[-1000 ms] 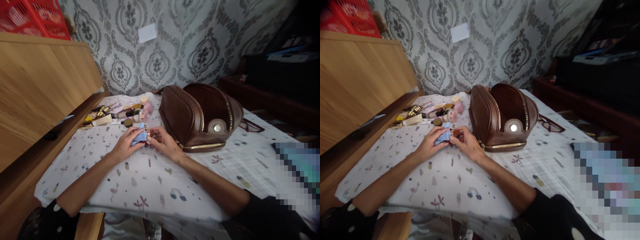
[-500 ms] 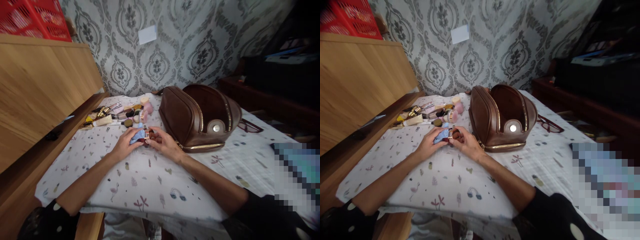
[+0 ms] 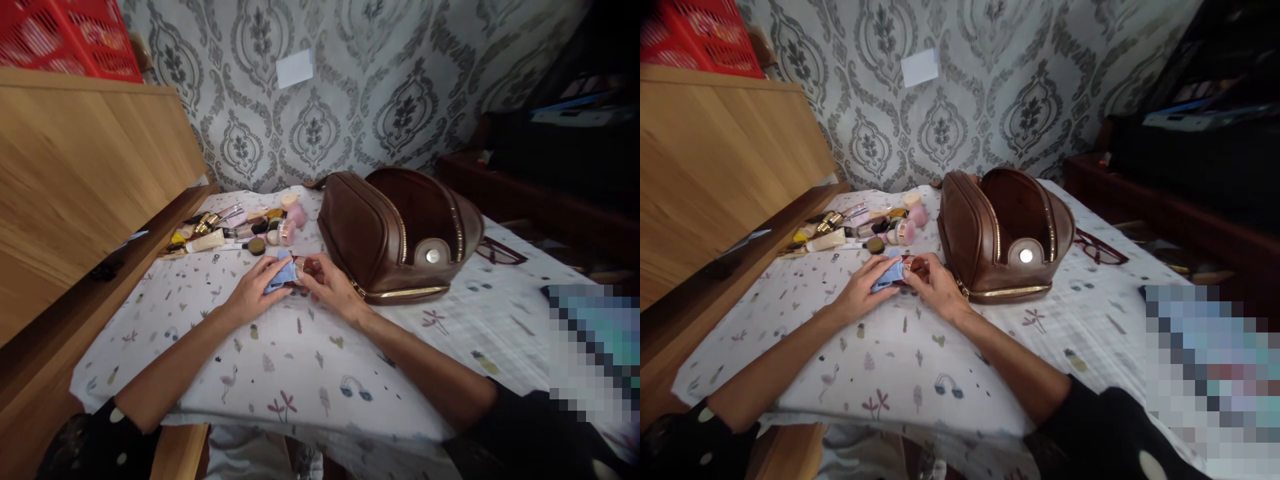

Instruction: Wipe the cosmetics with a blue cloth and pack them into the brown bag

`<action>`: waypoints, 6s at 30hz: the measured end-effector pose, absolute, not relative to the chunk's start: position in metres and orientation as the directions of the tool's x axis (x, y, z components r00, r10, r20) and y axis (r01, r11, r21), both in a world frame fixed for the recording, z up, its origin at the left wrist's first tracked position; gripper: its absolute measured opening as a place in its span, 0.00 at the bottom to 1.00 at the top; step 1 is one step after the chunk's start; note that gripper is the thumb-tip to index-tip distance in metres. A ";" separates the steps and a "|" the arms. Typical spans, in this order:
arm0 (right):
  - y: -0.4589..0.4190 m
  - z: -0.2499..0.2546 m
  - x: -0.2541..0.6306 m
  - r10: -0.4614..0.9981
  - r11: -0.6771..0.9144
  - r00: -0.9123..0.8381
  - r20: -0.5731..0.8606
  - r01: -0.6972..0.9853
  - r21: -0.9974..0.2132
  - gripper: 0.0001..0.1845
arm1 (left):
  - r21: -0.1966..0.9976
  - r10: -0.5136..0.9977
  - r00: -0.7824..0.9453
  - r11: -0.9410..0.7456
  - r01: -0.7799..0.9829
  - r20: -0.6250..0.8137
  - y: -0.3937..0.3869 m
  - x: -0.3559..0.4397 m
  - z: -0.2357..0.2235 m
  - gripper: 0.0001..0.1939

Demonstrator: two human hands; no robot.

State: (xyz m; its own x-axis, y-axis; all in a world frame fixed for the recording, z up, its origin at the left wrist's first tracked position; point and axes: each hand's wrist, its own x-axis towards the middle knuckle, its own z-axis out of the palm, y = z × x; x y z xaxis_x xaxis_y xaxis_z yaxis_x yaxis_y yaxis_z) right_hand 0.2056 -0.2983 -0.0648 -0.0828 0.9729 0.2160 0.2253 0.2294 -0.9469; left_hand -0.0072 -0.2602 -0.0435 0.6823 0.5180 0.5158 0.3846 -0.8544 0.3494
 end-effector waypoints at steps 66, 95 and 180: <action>-0.307 -0.048 0.198 0.989 -0.082 -0.144 -0.041 -0.296 -0.952 0.19 | 0.141 0.329 0.593 -0.929 0.342 0.735 -0.270 -0.002 -0.034 0.21; -0.314 -0.054 0.200 0.859 0.456 -0.022 0.511 0.487 -0.745 0.24 | 0.982 0.848 0.513 -0.183 0.052 0.130 -0.266 0.006 -0.036 0.29; -0.321 -0.043 0.197 0.859 0.504 -0.136 0.493 0.385 -0.773 0.31 | 0.739 0.789 0.394 -0.598 0.310 0.472 -0.296 0.016 -0.024 0.23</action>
